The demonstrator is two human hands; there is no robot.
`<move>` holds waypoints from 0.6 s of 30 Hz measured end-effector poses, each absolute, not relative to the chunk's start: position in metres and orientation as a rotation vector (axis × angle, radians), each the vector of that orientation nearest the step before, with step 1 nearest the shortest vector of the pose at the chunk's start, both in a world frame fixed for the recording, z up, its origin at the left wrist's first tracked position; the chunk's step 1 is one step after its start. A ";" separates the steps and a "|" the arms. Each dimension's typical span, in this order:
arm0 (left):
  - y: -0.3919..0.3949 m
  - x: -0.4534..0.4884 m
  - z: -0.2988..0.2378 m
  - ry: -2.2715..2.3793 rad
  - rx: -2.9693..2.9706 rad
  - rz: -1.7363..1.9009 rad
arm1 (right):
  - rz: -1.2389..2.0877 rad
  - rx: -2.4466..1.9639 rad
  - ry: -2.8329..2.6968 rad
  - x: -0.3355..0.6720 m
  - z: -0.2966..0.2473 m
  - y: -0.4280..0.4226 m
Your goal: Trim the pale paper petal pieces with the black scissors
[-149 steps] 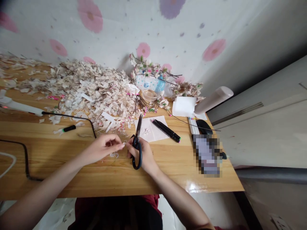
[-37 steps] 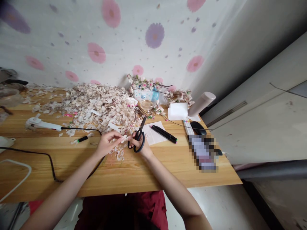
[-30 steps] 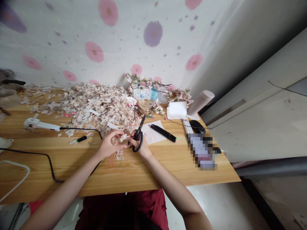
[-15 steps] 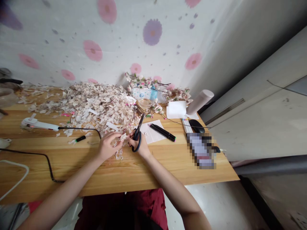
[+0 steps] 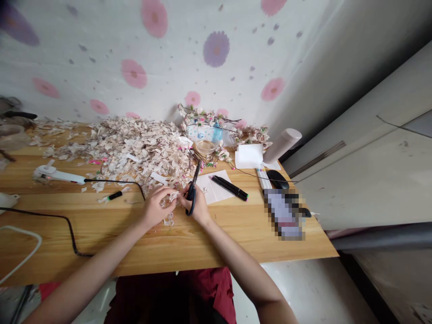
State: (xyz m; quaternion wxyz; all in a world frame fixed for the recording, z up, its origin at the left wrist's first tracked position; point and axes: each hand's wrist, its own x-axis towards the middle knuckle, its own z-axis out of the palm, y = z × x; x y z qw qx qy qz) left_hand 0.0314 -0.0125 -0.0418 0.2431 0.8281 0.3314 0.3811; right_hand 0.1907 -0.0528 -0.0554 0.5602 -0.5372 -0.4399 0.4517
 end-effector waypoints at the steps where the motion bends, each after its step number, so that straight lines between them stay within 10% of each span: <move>1: -0.012 0.032 -0.043 0.908 2.249 1.044 | 1.063 -1.266 -1.040 0.191 -0.056 -0.053; 18: -0.010 0.035 -0.044 0.935 1.891 1.078 | 1.282 -1.076 -0.865 0.191 -0.039 -0.051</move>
